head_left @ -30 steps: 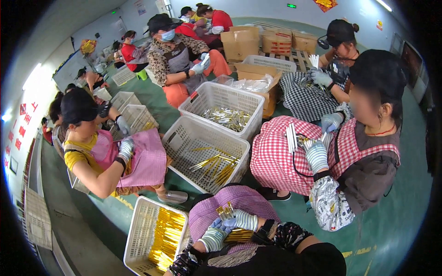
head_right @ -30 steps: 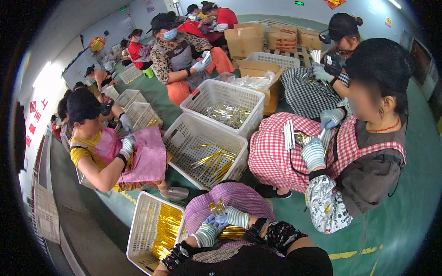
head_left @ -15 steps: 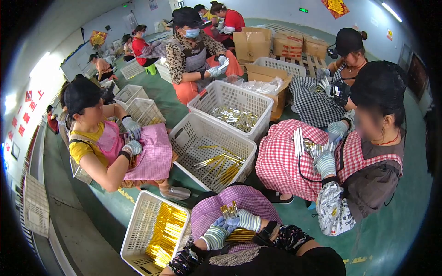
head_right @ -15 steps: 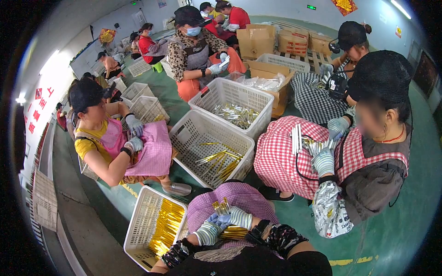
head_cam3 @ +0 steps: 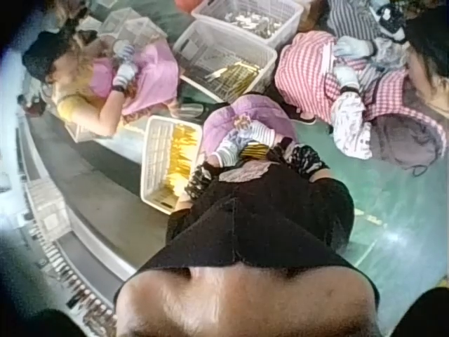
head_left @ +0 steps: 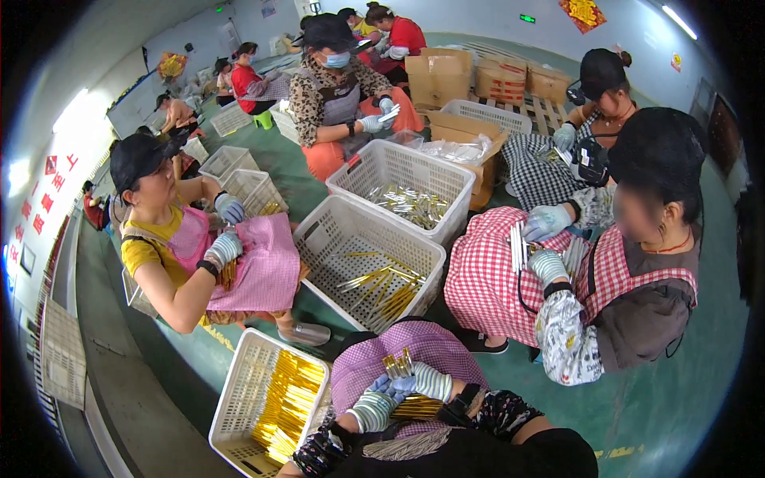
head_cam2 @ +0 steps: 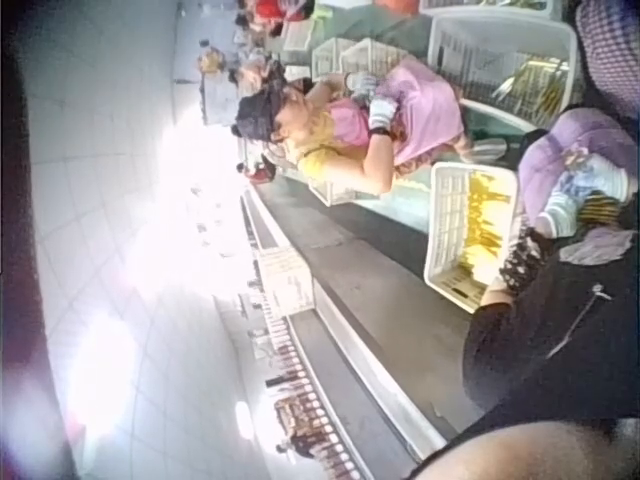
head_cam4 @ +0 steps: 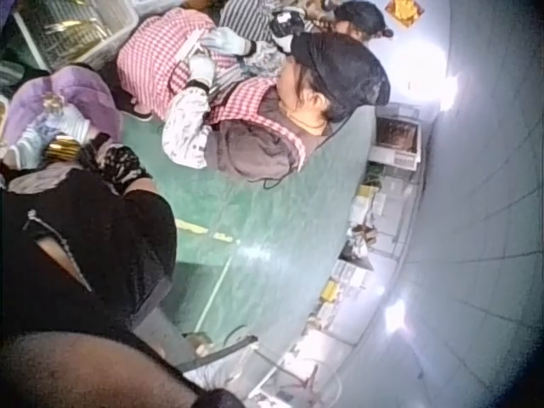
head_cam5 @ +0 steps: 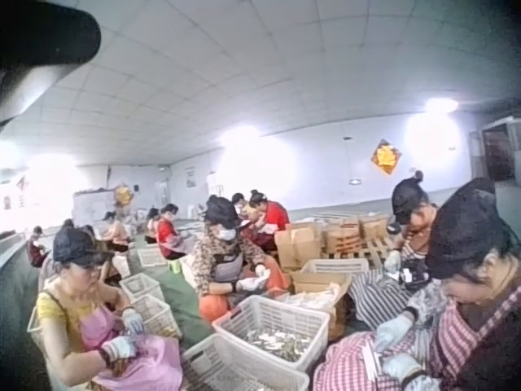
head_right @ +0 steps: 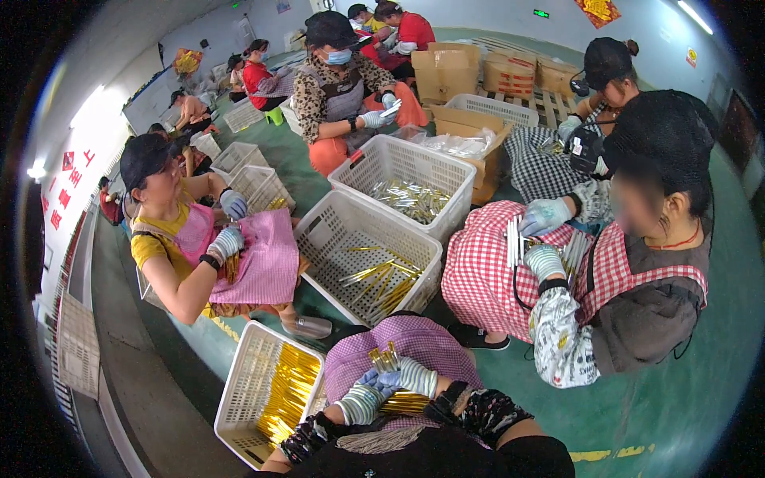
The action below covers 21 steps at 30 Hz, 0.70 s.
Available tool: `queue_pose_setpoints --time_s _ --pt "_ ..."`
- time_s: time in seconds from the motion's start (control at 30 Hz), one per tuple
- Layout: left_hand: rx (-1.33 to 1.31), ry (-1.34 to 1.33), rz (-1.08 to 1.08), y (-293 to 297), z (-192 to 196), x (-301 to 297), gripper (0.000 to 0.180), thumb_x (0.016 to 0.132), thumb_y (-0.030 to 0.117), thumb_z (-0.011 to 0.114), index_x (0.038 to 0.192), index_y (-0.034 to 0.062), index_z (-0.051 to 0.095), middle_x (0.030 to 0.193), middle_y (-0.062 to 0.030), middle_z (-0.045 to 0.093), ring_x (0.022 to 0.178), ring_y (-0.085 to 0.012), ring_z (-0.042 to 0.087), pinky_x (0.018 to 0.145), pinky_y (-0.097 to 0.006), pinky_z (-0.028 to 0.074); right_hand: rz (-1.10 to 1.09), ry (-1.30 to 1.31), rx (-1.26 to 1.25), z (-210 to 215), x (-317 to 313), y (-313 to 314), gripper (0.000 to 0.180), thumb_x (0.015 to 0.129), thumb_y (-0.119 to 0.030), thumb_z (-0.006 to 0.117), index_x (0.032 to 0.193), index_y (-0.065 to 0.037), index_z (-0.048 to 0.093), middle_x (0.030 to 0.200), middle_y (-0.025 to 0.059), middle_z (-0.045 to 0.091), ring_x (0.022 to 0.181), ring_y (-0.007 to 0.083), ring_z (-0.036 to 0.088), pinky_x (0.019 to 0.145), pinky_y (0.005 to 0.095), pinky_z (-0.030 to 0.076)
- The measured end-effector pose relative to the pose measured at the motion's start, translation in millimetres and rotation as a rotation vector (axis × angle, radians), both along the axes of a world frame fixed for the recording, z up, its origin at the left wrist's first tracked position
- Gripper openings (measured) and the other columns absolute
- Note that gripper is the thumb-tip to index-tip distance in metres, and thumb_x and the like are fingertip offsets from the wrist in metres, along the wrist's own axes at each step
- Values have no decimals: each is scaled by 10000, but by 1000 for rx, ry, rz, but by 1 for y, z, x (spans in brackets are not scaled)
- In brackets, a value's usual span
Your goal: Bundling and inspecting gold-colored pens in an industrial setting.
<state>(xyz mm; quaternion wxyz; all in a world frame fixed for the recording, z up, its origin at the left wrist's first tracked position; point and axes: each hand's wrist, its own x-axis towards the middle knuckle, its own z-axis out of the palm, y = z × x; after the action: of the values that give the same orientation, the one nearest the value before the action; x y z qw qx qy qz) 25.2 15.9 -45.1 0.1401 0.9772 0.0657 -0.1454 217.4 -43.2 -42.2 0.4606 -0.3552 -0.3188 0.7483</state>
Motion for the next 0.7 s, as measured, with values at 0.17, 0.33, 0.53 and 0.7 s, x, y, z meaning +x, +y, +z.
queue_pose_setpoints --time_s 0.17,0.33,0.53,0.7 --pt "23 3 -20 -2 -1 -2 637 813 279 485 1418 94 413 1448 -194 407 1394 -338 305 1175 -466 100 100 212 -25 -2 -3 -1 292 878 -81 647 1141 35 597 1080 120 669 967 218 648 848 348 536" --pt "69 176 -40 -6 18 9 649 822 274 479 1436 92 377 1468 -191 378 1402 -334 291 1174 -474 95 71 322 9 -20 -6 -1 271 878 -79 648 1123 27 601 1057 93 667 954 195 642 846 340 534" --pt "57 217 -19 -9 19 10 653 834 319 515 1433 100 374 1455 -182 394 1389 -318 313 1161 -489 112 38 388 78 -24 -19 12 275 872 -77 657 1124 17 604 1049 87 669 946 190 642 836 333 534" --pt "21 340 -5 -7 28 21 650 842 280 475 1447 85 341 1475 -180 371 1408 -322 283 1168 -480 99 0 417 115 -33 -20 20 278 867 -77 665 1125 9 607 1042 81 671 939 185 642 828 328 534"
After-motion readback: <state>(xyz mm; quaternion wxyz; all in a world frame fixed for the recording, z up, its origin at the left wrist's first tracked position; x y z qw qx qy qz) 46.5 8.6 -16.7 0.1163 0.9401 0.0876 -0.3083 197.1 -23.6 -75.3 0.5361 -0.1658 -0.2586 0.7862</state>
